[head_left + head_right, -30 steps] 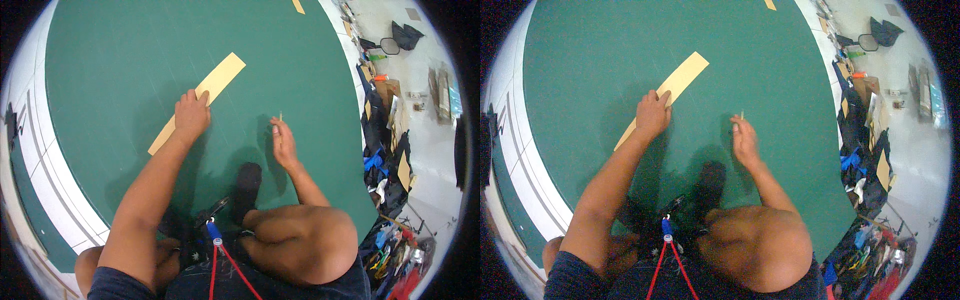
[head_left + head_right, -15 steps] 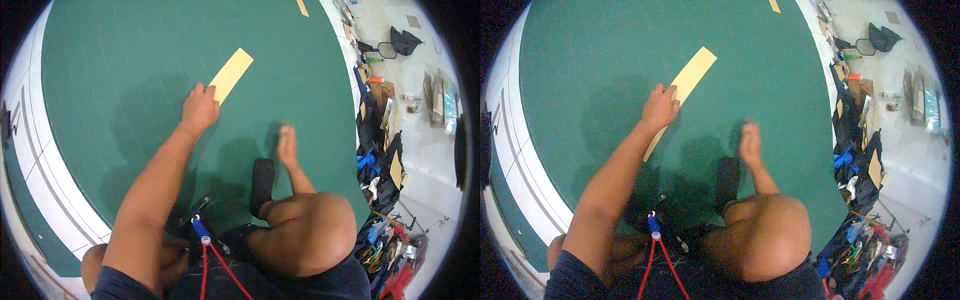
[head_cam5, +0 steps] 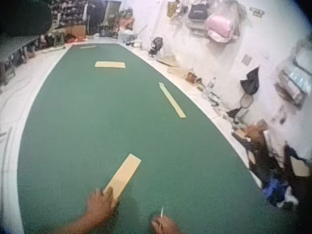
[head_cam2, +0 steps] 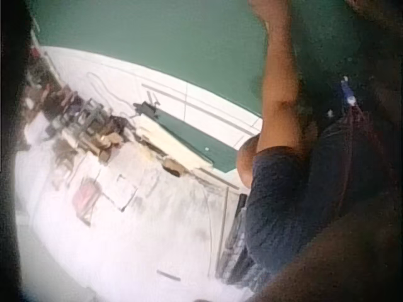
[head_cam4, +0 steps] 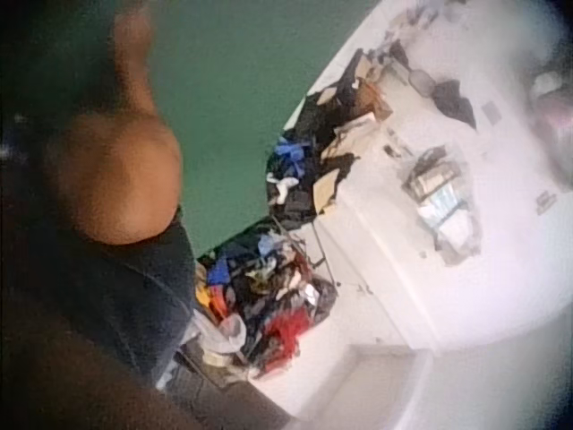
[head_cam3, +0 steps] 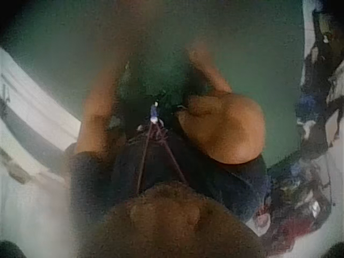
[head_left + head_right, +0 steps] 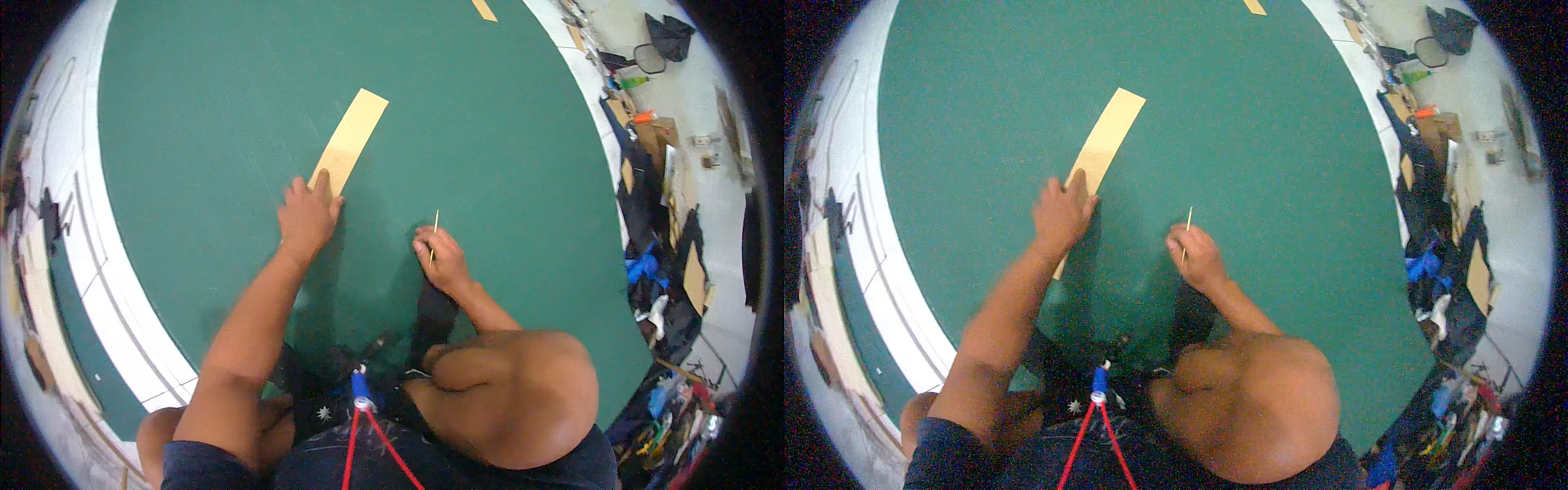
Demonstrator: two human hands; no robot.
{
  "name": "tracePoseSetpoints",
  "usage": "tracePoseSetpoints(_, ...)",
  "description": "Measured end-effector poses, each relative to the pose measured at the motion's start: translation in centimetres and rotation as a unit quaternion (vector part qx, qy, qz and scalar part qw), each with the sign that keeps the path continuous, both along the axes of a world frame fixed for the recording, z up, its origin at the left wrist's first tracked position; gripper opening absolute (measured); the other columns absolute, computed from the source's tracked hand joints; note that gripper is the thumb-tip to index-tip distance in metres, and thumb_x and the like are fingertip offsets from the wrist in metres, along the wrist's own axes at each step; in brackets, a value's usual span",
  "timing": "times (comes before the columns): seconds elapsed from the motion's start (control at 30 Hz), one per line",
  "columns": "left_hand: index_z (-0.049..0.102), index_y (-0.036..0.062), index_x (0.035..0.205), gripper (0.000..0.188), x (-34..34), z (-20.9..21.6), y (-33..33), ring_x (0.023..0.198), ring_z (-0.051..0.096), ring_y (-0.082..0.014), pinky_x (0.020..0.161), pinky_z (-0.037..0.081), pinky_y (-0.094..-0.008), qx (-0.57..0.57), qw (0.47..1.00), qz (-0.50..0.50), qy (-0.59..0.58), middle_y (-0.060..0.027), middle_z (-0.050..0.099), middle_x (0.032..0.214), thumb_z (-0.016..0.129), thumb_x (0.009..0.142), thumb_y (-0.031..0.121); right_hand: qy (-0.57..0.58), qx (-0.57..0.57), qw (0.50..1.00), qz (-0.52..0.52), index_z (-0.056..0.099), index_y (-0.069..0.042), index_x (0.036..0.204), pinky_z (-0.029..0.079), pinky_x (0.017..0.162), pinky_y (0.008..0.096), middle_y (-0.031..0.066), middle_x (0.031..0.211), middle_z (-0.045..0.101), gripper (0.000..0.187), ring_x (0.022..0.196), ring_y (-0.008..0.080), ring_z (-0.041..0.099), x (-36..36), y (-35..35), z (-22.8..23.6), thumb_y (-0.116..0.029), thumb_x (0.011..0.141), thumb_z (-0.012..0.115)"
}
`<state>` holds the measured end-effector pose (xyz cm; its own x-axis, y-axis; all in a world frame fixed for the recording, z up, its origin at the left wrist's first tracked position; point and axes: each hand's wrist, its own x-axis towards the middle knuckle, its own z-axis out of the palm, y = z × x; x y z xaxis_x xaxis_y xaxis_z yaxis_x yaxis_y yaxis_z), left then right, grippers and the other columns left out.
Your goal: The person sits on a green floor and uses a pencil and a rectangular wooden strip to mark lines on the surface. They repeatedly position the strip, draw along its edge, and reposition it to create multiple parallel lines.
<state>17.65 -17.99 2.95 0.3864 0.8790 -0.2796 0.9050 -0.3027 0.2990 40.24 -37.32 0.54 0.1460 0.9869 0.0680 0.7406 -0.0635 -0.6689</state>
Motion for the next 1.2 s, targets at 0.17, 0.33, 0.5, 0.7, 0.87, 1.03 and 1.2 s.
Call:
tracePoseSetpoints(0.17, 0.035, 0.0073, 0.157, 0.070, 3.1, 0.1, 0.1, 0.108, 0.061, -0.0468, 0.094, 0.052, -0.0547, -0.101, 0.989, 0.095, -0.050, -0.0249, 0.055, 0.125, 0.059, 0.101, 0.042, -0.037, -0.011, 0.992, 0.122, 0.067, -0.010, 0.111, 0.044, 0.105, 0.0528, 0.0129, 0.134, 0.064, 0.022, 0.125, 0.0373, 0.058, 0.4, 0.4, 0.7, -0.024, 0.095, 0.069)
tracePoseSetpoints(0.33, 0.030, -0.0080, 0.156, 0.075, 5.6, -3.7, 1.8, 0.122, 0.059, -0.0464, 0.104, 0.047, -0.0503, -0.122, 0.970, 0.123, -0.171, -0.0333, 0.057, 0.134, 0.056, 0.102, 0.038, -0.097, 0.030, 0.976, 0.194, 0.068, -0.014, 0.119, 0.038, 0.114, 0.0572, 0.0122, 0.145, 0.058, 0.028, 0.137, 0.0376, 0.051, -0.4, 2.8, -0.8, -0.028, 0.094, 0.067)
tracePoseSetpoints(0.5, 0.039, 0.0023, 0.156, 0.075, 9.4, -0.8, 4.2, 0.143, 0.045, -0.0422, 0.117, 0.038, -0.0451, -0.141, 0.982, 0.060, -0.112, -0.0283, 0.049, 0.151, 0.065, 0.096, 0.041, -0.093, 0.025, 0.980, 0.175, 0.068, -0.015, 0.124, 0.039, 0.112, 0.0538, 0.0093, 0.146, 0.059, 0.031, 0.135, 0.0353, 0.052, 2.9, 4.8, -2.9, -0.025, 0.095, 0.065)
tracePoseSetpoints(0.7, 0.044, 0.0120, 0.154, 0.084, 7.4, -2.1, 6.2, 0.149, 0.034, -0.0425, 0.122, 0.030, -0.0541, 0.100, 0.994, -0.043, 0.025, -0.0220, 0.034, 0.162, 0.073, 0.087, 0.054, -0.087, 0.063, 0.990, 0.086, 0.070, -0.016, 0.120, 0.041, 0.106, 0.0522, 0.0049, 0.140, 0.063, 0.029, 0.131, 0.0327, 0.055, 6.6, 4.8, -3.5, -0.025, 0.092, 0.070)
tracePoseSetpoints(0.87, 0.045, 0.0119, 0.153, 0.089, 7.8, -2.6, 7.6, 0.151, 0.032, -0.0427, 0.123, 0.027, -0.0547, 0.074, 0.993, -0.083, -0.024, -0.0187, 0.035, 0.163, 0.075, 0.084, 0.059, -0.135, 0.067, 0.983, 0.103, 0.072, -0.021, 0.121, 0.037, 0.111, 0.0565, 0.0024, 0.142, 0.062, 0.030, 0.135, 0.0343, 0.051, 7.0, 4.3, -3.6, -0.025, 0.091, 0.073)
tracePoseSetpoints(1.03, 0.050, 0.0133, 0.150, 0.086, 9.2, -2.0, 9.0, 0.151, 0.033, -0.0418, 0.123, 0.029, -0.0531, 0.055, 0.991, -0.115, -0.041, -0.0174, 0.037, 0.162, 0.079, 0.081, 0.056, -0.158, 0.034, 0.978, 0.128, 0.072, -0.025, 0.122, 0.032, 0.115, 0.0613, -0.0004, 0.145, 0.061, 0.033, 0.139, 0.0348, 0.047, 7.6, 4.3, -3.0, -0.021, 0.088, 0.074)
tracePoseSetpoints(1.2, 0.049, 0.0143, 0.150, 0.085, 7.4, -3.1, 14.0, 0.151, 0.031, -0.0432, 0.122, 0.030, -0.0540, 0.058, 0.989, -0.107, -0.087, -0.0189, 0.036, 0.163, 0.080, 0.082, 0.053, -0.149, 0.017, 0.977, 0.153, 0.070, -0.027, 0.127, 0.024, 0.119, 0.0661, -0.0007, 0.150, 0.057, 0.039, 0.144, 0.0375, 0.044, 6.8, 3.8, -3.6, -0.018, 0.090, 0.069)
